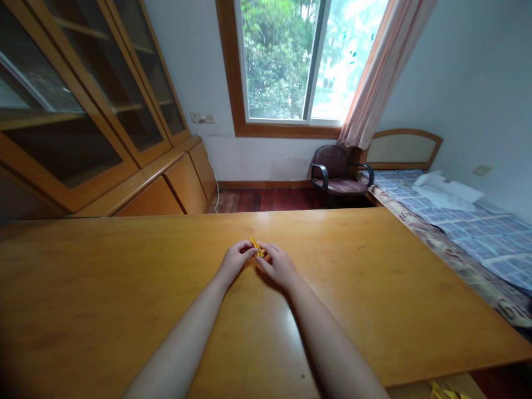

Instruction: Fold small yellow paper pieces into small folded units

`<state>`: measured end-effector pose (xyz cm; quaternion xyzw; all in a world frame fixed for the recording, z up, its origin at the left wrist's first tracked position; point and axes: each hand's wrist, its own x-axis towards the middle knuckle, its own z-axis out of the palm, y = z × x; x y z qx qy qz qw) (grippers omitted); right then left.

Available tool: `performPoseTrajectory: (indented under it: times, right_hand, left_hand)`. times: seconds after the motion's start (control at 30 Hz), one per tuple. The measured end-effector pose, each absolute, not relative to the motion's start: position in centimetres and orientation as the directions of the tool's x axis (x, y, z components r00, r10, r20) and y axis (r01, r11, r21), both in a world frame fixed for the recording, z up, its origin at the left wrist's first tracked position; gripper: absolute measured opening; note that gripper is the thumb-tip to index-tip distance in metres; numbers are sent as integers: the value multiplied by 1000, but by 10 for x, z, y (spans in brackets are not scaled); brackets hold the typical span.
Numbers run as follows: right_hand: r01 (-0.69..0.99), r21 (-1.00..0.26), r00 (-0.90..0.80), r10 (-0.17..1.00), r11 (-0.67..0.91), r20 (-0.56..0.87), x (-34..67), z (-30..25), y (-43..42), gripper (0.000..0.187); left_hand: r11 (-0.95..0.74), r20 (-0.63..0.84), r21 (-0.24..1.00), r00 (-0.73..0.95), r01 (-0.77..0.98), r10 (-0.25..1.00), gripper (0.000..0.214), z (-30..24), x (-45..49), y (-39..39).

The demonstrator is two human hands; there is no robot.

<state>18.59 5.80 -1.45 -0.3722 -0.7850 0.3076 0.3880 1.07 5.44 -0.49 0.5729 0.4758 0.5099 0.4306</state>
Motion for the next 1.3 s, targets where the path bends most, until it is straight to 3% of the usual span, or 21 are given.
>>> performPoseTrajectory:
  times: [0.27, 0.47, 0.7, 1.0, 1.2, 1.3]
  right_hand:
    - [317, -771, -381, 818, 553, 430, 187, -12, 58, 31]
    - [262, -870, -265, 898, 417, 351, 190, -14, 63, 22]
    - [163, -940, -178, 946, 299, 270, 194, -14, 66, 25]
    - [140, -941, -290, 921, 309, 260, 192, -17, 64, 24]
    - [18, -962, -270, 928, 273, 258, 192, -19, 65, 41]
    - [16, -957, -271, 922, 290, 275, 192, -19, 65, 39]
  left_hand:
    - [-183, 179, 973, 43, 144, 983, 27, -4, 12, 52]
    - [-190, 186, 964, 37, 185, 982, 27, -7, 10, 52]
    - [-157, 152, 971, 37, 182, 988, 22, -6, 10, 53]
    - [-127, 128, 988, -13, 88, 992, 35, -9, 9, 54]
    - [-98, 104, 989, 51, -109, 993, 43, -7, 11, 54]
    - [-77, 84, 987, 43, -138, 996, 45, -7, 11, 54]
